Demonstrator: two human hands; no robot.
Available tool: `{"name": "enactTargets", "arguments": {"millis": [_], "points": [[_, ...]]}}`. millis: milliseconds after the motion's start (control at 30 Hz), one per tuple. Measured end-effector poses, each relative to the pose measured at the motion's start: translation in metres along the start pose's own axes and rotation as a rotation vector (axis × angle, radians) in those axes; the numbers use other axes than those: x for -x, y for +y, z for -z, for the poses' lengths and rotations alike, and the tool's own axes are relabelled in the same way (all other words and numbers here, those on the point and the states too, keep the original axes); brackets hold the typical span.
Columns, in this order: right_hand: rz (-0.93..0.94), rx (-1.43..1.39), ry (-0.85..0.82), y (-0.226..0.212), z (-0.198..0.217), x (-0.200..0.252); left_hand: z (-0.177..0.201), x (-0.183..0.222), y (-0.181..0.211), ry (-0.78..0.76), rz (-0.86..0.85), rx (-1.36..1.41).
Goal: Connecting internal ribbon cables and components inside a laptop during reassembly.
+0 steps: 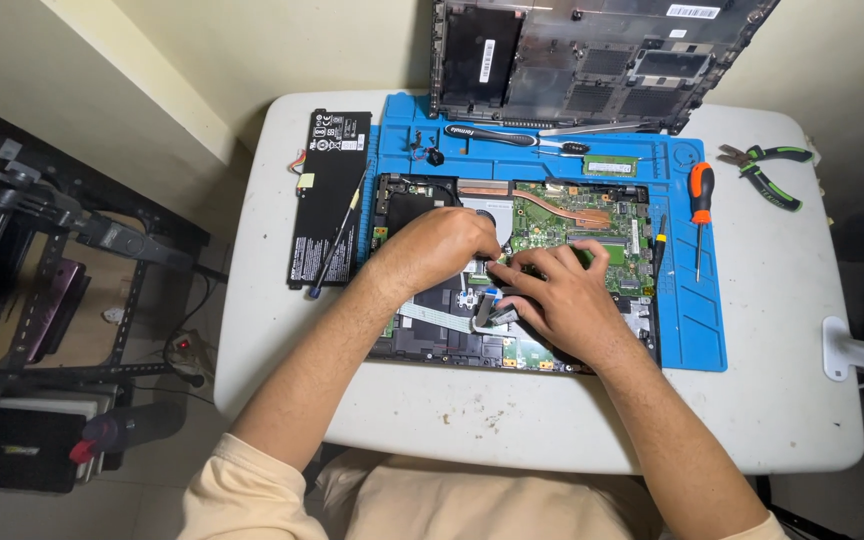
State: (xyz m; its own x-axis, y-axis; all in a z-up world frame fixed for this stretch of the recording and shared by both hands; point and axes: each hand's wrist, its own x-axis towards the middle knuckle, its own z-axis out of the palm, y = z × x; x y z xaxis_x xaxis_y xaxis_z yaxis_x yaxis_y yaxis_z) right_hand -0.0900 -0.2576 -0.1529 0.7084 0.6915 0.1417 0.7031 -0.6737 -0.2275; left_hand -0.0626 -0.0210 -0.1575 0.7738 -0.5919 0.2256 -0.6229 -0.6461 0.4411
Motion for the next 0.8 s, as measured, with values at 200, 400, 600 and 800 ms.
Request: {"name": "enactTargets", "arguments": {"millis": [200,400,600,800], "points": [[0.03,0.068,0.08,0.0,-0.006,0.002,0.027,0.008,-0.004,-0.011,0.052,0.103],[0.068,0.095,0.122,-0.001,-0.008,0.001,0.019,0.043,-0.015,0.293,0.219,0.052],[0.114,0.233,0.2,-0.002,-0.012,0.0,0.007,0.036,0.011,0.323,0.117,0.031],[0.091,0.178,0.173,-0.002,-0.009,0.001,0.007,0.034,0.02,0.248,0.09,0.073]]}}
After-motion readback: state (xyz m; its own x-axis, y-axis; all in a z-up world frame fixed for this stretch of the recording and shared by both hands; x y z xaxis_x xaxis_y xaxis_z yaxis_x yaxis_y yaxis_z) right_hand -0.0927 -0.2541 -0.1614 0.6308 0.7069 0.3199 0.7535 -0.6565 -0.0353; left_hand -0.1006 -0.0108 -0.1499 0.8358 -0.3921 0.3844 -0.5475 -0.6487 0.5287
